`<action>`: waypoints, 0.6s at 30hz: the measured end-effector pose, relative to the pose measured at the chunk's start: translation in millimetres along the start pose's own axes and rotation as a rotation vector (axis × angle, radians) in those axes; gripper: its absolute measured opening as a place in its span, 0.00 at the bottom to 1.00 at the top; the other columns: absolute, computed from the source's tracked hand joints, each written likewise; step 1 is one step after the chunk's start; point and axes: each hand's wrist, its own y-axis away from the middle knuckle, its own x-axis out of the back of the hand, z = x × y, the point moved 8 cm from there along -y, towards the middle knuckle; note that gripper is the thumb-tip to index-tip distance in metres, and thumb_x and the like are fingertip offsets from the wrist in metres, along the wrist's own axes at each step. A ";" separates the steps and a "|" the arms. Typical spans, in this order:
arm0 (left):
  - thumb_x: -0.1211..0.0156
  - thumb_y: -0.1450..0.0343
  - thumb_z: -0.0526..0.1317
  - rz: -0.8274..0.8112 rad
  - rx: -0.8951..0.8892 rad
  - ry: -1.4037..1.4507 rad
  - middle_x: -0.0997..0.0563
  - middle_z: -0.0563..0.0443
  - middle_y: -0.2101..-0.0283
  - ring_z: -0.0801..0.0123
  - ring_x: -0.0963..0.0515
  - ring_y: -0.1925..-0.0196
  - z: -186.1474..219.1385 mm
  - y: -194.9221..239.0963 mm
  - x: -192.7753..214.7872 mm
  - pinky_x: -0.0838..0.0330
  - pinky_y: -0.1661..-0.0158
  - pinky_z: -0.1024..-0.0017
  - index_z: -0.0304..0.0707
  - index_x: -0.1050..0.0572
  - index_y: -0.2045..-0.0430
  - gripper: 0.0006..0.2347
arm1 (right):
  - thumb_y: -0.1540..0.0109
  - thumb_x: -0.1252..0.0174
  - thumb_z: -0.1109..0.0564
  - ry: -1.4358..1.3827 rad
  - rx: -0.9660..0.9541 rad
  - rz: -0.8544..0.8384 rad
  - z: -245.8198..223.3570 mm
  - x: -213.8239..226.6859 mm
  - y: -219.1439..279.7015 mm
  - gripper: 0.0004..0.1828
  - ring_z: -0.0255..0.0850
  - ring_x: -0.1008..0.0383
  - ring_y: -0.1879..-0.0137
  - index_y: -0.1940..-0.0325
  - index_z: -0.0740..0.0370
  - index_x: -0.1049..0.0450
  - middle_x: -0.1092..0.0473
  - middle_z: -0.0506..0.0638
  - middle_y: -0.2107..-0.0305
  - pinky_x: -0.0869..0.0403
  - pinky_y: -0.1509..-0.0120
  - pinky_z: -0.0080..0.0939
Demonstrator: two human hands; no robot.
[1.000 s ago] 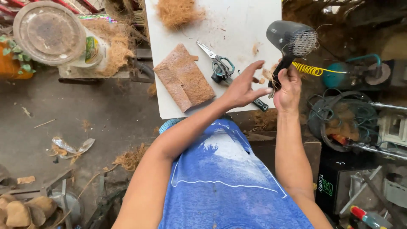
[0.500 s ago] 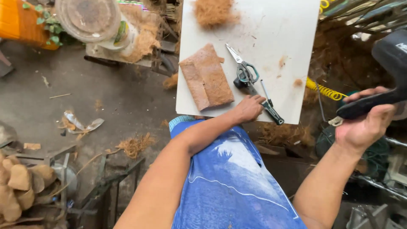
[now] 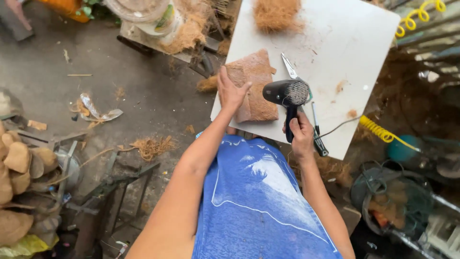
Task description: Finishing a handmade fiber pouch by applying a treatment and drying it with a hair dryer
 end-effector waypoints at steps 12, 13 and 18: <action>0.16 0.50 0.52 -0.017 0.315 0.052 0.30 0.32 0.43 0.39 0.29 0.37 -81.3 -37.4 -46.1 0.35 0.37 0.47 0.37 0.39 0.41 0.46 | 0.30 0.49 0.48 0.109 0.024 0.015 -26.3 -19.4 -16.8 0.15 0.36 0.32 0.61 0.52 0.60 0.25 0.27 0.52 0.71 0.30 0.52 0.36; 0.16 0.50 0.52 -0.019 0.323 0.048 0.30 0.32 0.43 0.39 0.29 0.37 -83.4 -37.0 -47.9 0.35 0.37 0.47 0.37 0.39 0.41 0.46 | 0.30 0.49 0.48 0.110 0.015 0.013 -22.4 -18.0 -17.1 0.15 0.36 0.32 0.61 0.52 0.60 0.25 0.27 0.52 0.71 0.30 0.52 0.36; 0.17 0.49 0.52 -0.016 0.359 0.218 0.27 0.30 0.43 0.37 0.27 0.38 -61.0 -32.7 -32.7 0.34 0.36 0.49 0.42 0.42 0.41 0.45 | 0.30 0.51 0.46 0.070 0.007 -0.025 -17.8 -19.3 -20.0 0.17 0.39 0.29 0.60 0.51 0.61 0.25 0.27 0.57 0.71 0.29 0.48 0.37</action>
